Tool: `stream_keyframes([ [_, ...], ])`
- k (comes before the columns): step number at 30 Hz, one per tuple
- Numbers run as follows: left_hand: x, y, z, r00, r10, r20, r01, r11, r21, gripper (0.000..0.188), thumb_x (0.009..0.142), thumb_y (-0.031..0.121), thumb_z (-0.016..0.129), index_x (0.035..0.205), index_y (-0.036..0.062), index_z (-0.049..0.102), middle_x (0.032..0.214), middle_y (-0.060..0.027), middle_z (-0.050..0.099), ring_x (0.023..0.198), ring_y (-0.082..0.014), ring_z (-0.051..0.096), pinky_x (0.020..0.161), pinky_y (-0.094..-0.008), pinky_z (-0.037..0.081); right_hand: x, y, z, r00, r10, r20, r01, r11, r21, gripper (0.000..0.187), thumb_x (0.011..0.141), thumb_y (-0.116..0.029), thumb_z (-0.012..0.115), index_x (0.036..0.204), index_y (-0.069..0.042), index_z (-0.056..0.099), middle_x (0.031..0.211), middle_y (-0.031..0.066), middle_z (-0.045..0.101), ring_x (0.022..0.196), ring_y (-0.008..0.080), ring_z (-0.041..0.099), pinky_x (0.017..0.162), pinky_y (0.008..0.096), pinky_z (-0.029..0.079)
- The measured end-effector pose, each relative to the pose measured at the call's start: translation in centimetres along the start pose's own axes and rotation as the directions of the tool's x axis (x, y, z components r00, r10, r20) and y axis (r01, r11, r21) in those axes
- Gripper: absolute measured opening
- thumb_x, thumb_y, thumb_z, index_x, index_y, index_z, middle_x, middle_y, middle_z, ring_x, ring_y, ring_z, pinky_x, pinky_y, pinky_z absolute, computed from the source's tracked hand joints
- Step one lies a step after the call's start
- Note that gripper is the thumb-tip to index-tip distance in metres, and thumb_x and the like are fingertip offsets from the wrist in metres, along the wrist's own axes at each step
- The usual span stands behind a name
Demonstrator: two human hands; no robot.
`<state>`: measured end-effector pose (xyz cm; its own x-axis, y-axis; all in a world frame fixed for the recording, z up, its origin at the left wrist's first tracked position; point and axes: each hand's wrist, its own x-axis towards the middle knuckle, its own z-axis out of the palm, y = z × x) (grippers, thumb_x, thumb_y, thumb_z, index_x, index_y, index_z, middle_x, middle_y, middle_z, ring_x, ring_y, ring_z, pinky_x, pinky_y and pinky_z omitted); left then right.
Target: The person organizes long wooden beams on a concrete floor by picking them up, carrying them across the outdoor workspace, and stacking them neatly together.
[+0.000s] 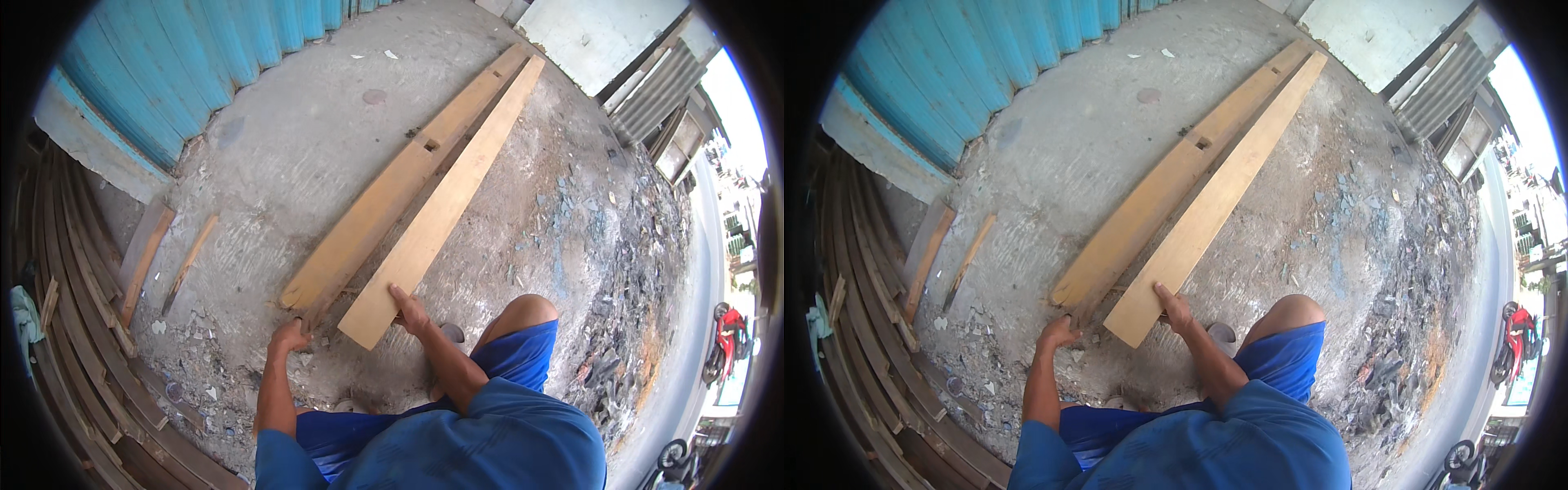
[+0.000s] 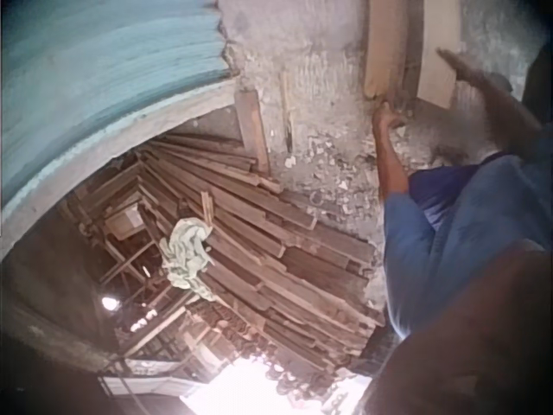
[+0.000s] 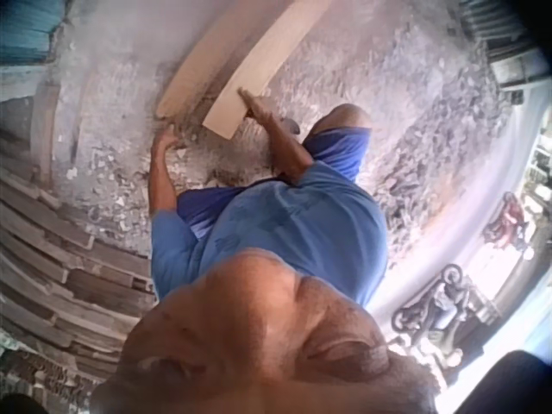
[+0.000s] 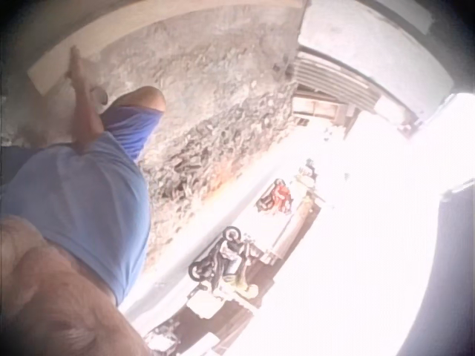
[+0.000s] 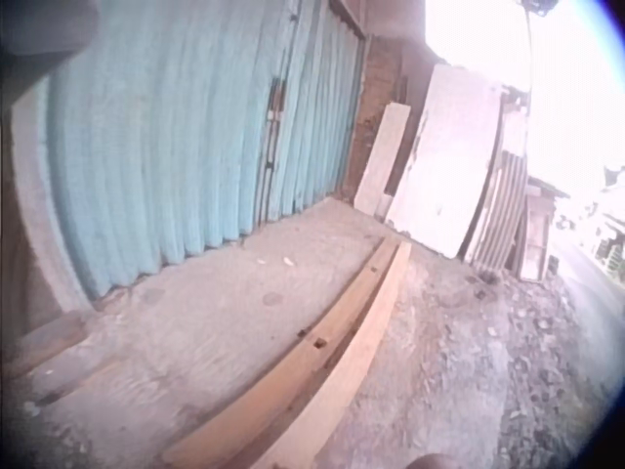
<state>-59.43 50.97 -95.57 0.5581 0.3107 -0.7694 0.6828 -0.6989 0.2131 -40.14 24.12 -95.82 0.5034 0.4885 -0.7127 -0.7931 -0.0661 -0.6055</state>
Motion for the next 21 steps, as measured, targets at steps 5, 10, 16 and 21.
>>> stream_keyframes([
  [5, -0.6, 0.7, -1.7, 0.998, 0.040, 0.057, -0.039, 0.999, -0.020, 0.061, 0.073, 0.042, 0.066, 0.111, -0.0036, 0.054, 0.113, -0.0238, 0.057, 0.108, -0.0344, 0.054, 0.091, -0.0387, 0.042, 0.0, 0.7, -2.6, 0.982, -0.063, -0.181, 0.018, 0.970, -0.243, 0.048, 0.080, -0.037, 0.065, 0.106, 0.002, 0.057, 0.091, 0.0130, 0.062, 0.073, 0.0222, 0.063, 0.056, 0.0311, 0.050],
  [10, 0.1, 0.6, -1.5, 0.998, -0.010, 0.065, 0.001, 0.992, 0.123, 0.060, 0.070, 0.043, 0.068, 0.109, -0.0019, 0.058, 0.113, -0.0210, 0.058, 0.108, -0.0324, 0.055, 0.091, -0.0397, 0.042, -0.5, 0.4, -2.4, 0.970, -0.046, -0.240, -0.049, 0.925, -0.376, 0.042, 0.080, -0.036, 0.064, 0.093, 0.004, 0.061, 0.072, 0.0086, 0.061, 0.059, 0.0172, 0.059, 0.047, 0.0288, 0.046],
  [16, -6.0, 12.3, -2.1, 0.957, 0.280, -0.074, -0.287, 0.952, -0.110, 0.098, 0.061, 0.054, 0.071, 0.132, -0.0010, 0.033, 0.130, -0.0272, 0.041, 0.120, -0.0387, 0.043, 0.098, -0.0440, 0.037, -2.7, -0.2, -0.9, 0.961, -0.170, -0.218, 0.098, 0.946, -0.308, 0.034, 0.080, -0.036, 0.065, 0.075, -0.003, 0.060, 0.055, 0.0025, 0.050, 0.042, 0.0099, 0.043, 0.037, 0.0259, 0.028],
  [21, -4.5, 17.3, 1.7, 0.854, 0.443, -0.273, -0.517, 0.782, -0.349, 0.100, 0.063, 0.053, 0.068, 0.136, -0.0008, 0.024, 0.129, -0.0262, 0.041, 0.118, -0.0407, 0.043, 0.099, -0.0441, 0.036, -5.3, -2.2, 0.0, 0.916, -0.382, 0.123, 0.311, 0.485, -0.817, 0.046, 0.081, -0.044, 0.062, 0.091, 0.001, 0.060, 0.058, 0.0052, 0.053, 0.048, 0.0146, 0.050, 0.043, 0.0262, 0.039],
])
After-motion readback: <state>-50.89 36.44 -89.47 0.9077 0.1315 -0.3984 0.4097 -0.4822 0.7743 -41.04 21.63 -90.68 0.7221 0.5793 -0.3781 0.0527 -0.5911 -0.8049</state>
